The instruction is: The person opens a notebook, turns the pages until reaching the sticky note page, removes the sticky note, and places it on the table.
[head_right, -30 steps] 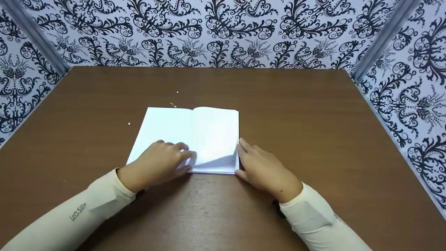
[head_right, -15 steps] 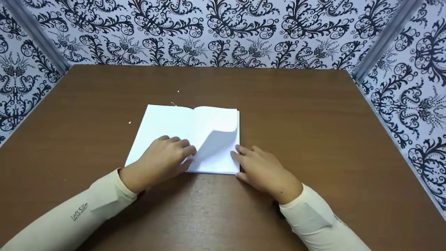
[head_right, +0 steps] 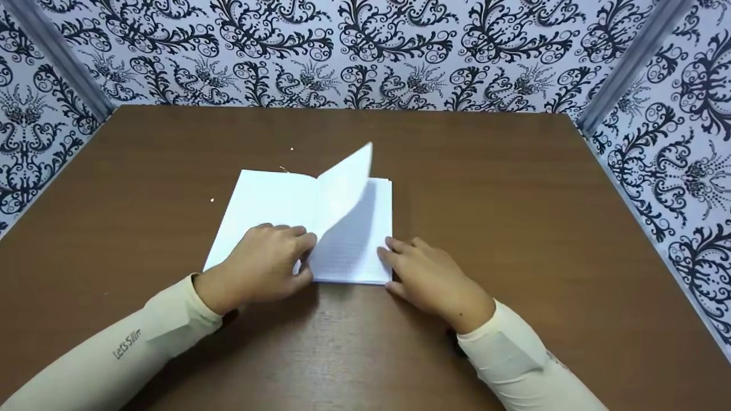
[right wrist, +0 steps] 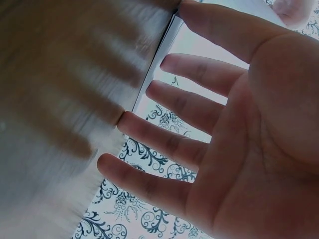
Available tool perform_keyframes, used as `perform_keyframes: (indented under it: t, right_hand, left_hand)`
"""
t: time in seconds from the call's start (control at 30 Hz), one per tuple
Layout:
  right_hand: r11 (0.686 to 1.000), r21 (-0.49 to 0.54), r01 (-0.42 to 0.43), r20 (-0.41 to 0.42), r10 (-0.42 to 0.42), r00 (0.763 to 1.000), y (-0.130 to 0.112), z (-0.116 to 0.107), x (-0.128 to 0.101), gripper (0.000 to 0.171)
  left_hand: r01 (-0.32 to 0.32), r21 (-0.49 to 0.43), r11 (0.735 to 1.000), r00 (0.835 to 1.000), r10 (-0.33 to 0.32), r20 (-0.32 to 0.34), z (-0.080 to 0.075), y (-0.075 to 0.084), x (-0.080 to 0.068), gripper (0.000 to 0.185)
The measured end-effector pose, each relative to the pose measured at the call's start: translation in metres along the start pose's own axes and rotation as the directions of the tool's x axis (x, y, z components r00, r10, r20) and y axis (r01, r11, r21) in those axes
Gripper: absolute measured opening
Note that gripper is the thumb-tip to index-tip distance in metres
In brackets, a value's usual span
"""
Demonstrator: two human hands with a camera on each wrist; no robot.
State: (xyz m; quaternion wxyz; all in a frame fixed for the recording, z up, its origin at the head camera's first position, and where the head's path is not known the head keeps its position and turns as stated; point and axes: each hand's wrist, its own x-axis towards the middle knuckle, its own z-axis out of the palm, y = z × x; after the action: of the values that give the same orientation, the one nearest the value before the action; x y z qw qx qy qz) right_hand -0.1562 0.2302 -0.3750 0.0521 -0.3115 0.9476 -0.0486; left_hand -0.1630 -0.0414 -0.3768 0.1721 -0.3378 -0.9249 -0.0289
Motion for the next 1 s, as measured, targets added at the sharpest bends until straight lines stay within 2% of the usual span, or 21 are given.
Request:
perform_keyframes:
  t: [0.1,0.2,0.37,0.5,0.7,1.0]
  right_hand:
    - [1.0,-0.003,0.006,-0.009,-0.006,1.0,0.0,-0.001,0.0,0.054]
    - [1.0,-0.003,0.004,-0.008,-0.004,1.0,0.001,-0.001,0.0,0.054]
    - [1.0,0.001,0.001,-0.01,-0.001,1.0,0.003,-0.001,0.001,0.054]
    - [1.0,-0.003,0.002,-0.019,-0.002,1.0,0.004,0.0,0.0,0.054]
    - [1.0,-0.008,0.005,-0.024,-0.005,1.0,0.004,-0.001,0.0,0.055]
    - [1.0,0.007,-0.021,0.009,0.021,1.0,-0.001,0.001,0.0,0.056]
  left_hand:
    - [0.035,-0.017,0.999,0.999,-0.035,0.021,-0.001,-0.001,0.001,0.013]
    - [0.07,-0.028,0.997,0.998,-0.07,0.003,-0.002,-0.001,0.003,0.02]
    - [0.102,-0.053,0.993,0.991,-0.106,-0.083,-0.003,-0.002,0.006,0.034]
    - [0.111,-0.086,0.99,0.978,-0.124,-0.168,-0.009,-0.005,0.006,0.039]
    - [0.147,-0.117,0.982,0.953,-0.172,-0.249,-0.023,-0.015,0.001,0.033]
    - [0.2,-0.058,0.978,0.931,-0.208,-0.3,-0.038,-0.04,-0.019,0.036]
